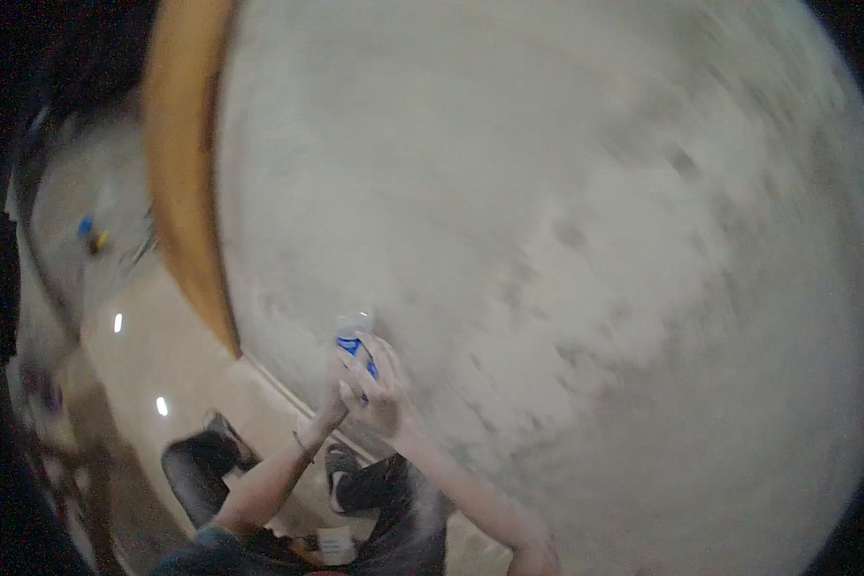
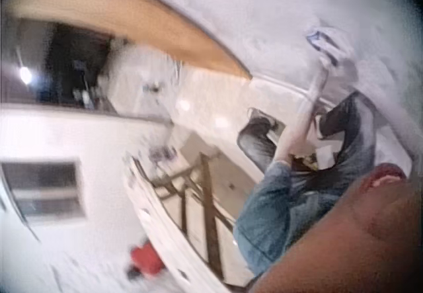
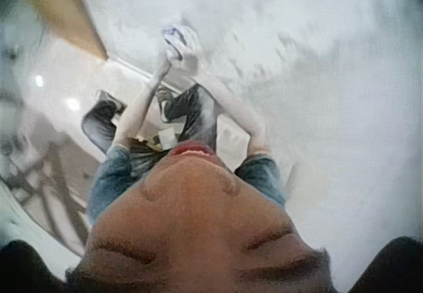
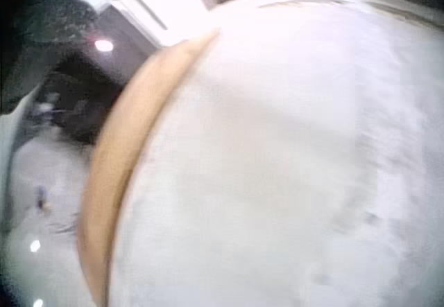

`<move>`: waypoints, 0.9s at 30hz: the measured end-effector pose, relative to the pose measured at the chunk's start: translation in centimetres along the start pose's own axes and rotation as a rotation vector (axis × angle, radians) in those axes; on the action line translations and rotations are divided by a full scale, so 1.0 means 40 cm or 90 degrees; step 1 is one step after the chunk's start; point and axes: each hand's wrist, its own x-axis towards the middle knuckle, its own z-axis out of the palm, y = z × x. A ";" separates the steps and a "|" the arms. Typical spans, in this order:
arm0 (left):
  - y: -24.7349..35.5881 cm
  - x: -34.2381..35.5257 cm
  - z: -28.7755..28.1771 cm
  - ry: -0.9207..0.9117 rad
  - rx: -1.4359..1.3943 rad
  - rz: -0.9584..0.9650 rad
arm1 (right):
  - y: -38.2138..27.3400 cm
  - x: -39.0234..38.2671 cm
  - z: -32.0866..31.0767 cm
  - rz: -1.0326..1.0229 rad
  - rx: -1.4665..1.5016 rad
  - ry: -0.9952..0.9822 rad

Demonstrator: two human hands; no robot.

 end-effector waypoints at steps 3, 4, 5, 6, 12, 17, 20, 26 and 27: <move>0.118 0.011 0.006 0.015 0.075 0.095 | -0.069 0.001 -0.063 0.062 -0.036 0.014; 0.130 0.006 0.045 0.006 0.111 0.114 | -0.055 -0.021 -0.091 0.081 -0.071 0.060; 0.170 -0.005 0.073 0.022 0.204 0.144 | -0.056 -0.028 -0.106 0.087 -0.088 0.103; 0.193 -0.030 0.121 0.031 0.287 0.164 | -0.057 -0.051 -0.121 0.090 -0.107 0.133; 0.347 -0.108 0.270 -0.105 0.394 0.385 | -0.091 -0.064 -0.246 0.275 -0.128 0.301; 0.443 -0.125 0.293 -0.244 0.398 0.604 | -0.104 0.040 -0.333 0.275 -0.120 0.471; 0.498 -0.137 0.322 -0.406 0.346 0.622 | -0.060 0.055 -0.419 0.190 -0.217 0.527; 0.576 -0.058 0.355 -0.537 0.305 0.648 | -0.016 0.119 -0.584 -0.005 -0.448 0.439; 0.606 -0.043 0.373 -0.570 0.283 0.631 | -0.012 0.135 -0.618 -0.015 -0.469 0.437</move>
